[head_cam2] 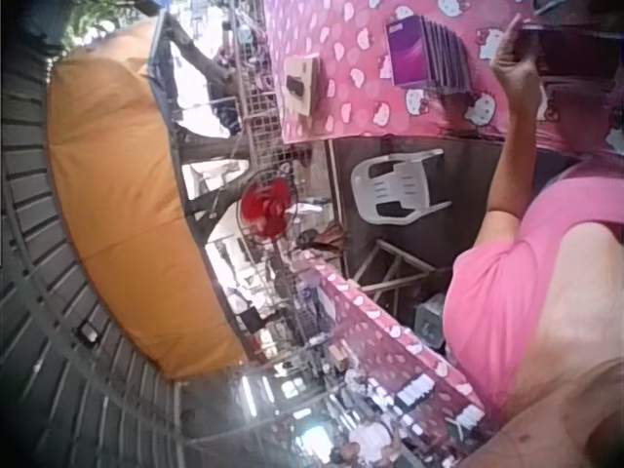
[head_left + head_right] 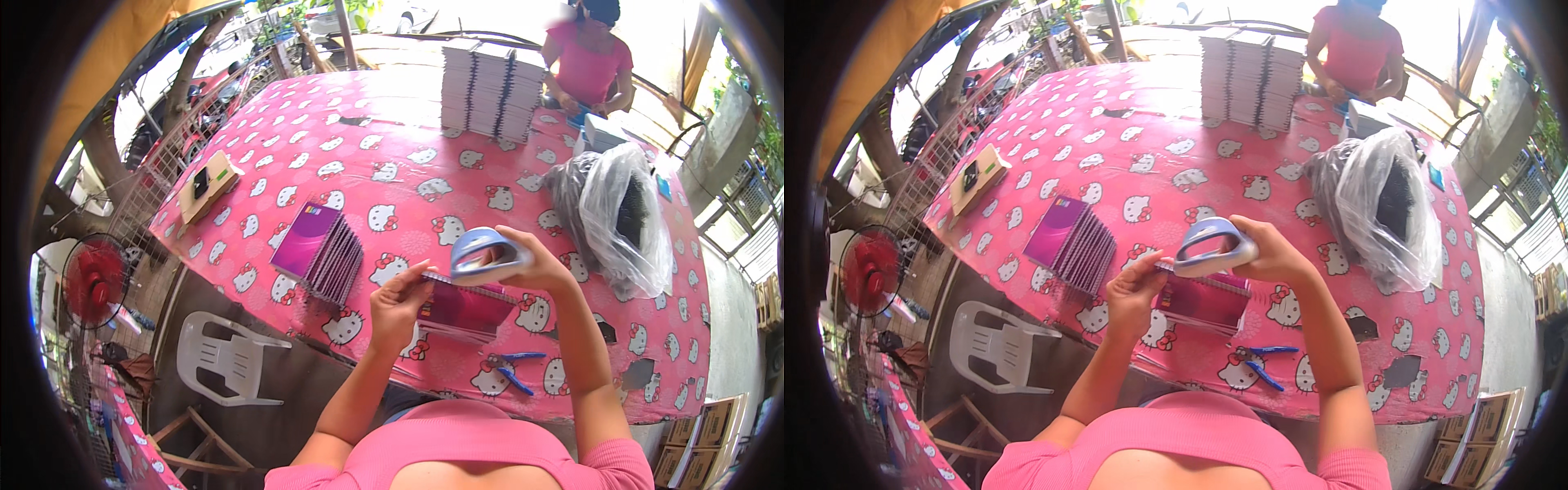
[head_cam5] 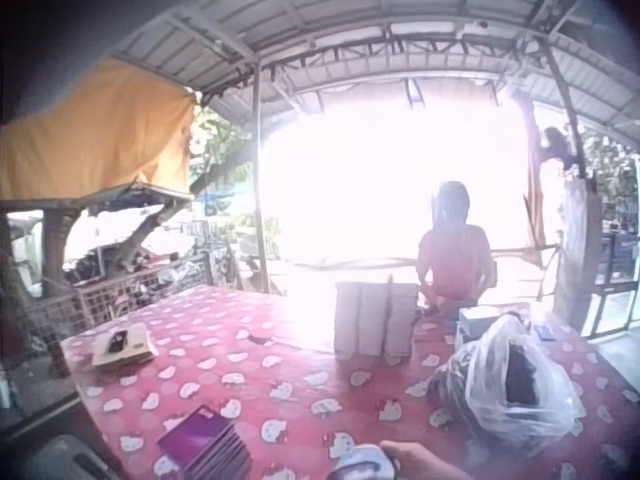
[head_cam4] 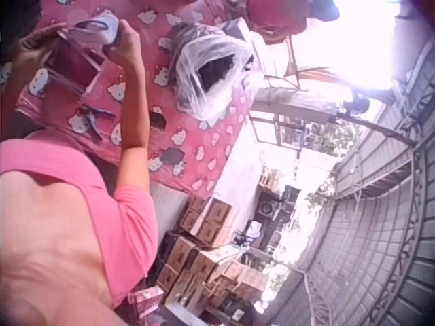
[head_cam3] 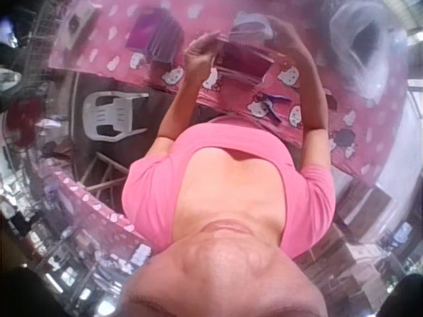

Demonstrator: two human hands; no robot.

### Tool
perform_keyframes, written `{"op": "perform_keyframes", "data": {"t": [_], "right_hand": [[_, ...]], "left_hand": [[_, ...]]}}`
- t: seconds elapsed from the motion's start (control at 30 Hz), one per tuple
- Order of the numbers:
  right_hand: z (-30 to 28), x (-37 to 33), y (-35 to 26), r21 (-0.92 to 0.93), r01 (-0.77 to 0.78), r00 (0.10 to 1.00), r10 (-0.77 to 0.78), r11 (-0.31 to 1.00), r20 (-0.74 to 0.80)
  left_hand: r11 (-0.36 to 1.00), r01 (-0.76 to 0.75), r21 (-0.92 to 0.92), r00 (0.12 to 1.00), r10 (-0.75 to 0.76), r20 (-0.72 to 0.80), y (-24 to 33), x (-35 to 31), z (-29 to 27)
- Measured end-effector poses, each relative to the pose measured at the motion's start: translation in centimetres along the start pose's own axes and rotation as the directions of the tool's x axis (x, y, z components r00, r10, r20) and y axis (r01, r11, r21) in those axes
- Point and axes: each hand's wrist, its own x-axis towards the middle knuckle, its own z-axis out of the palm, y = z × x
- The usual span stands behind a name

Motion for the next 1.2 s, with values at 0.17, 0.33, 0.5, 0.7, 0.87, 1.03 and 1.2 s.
{"op": "perform_keyframes", "data": {"t": [0.17,0.33,0.5,0.7,0.87,1.03,1.2], "right_hand": [[0.5,-3.1,7.7,-0.658,-0.412,0.903,0.187,0.631,-0.386],[3.9,-9.8,7.9,-0.830,-0.396,0.893,-0.049,0.393,-0.448],[7.6,-19.4,4.2,-0.638,-0.270,0.959,0.141,0.721,-0.247],[11.4,-21.1,3.2,-0.411,-0.430,0.882,0.278,0.804,-0.380],[9.7,-16.4,-4.8,-0.252,-0.171,0.904,0.050,0.953,-0.424],[10.1,-14.5,-5.6,-0.469,-0.155,0.917,-0.049,0.869,-0.395],[10.0,-14.5,-6.1,-0.488,-0.166,0.910,-0.058,0.857,-0.411]], "left_hand": [[0.999,0.027,-0.028,0.998,-0.026,0.050,-0.4,0.1,-1.3],[0.999,0.003,-0.055,0.992,0.003,0.122,0.5,0.4,-0.9],[0.595,-0.723,0.350,0.688,0.576,0.442,4.9,-1.6,3.2],[0.625,-0.552,0.551,0.834,0.405,0.375,-0.8,-3.4,2.6],[0.609,-0.561,0.561,0.826,0.455,0.333,-1.0,-3.2,2.5],[0.624,-0.583,0.521,0.812,0.462,0.356,-1.8,-3.4,2.2],[0.553,-0.623,0.553,0.779,0.505,0.372,-1.3,-3.4,2.4]]}}
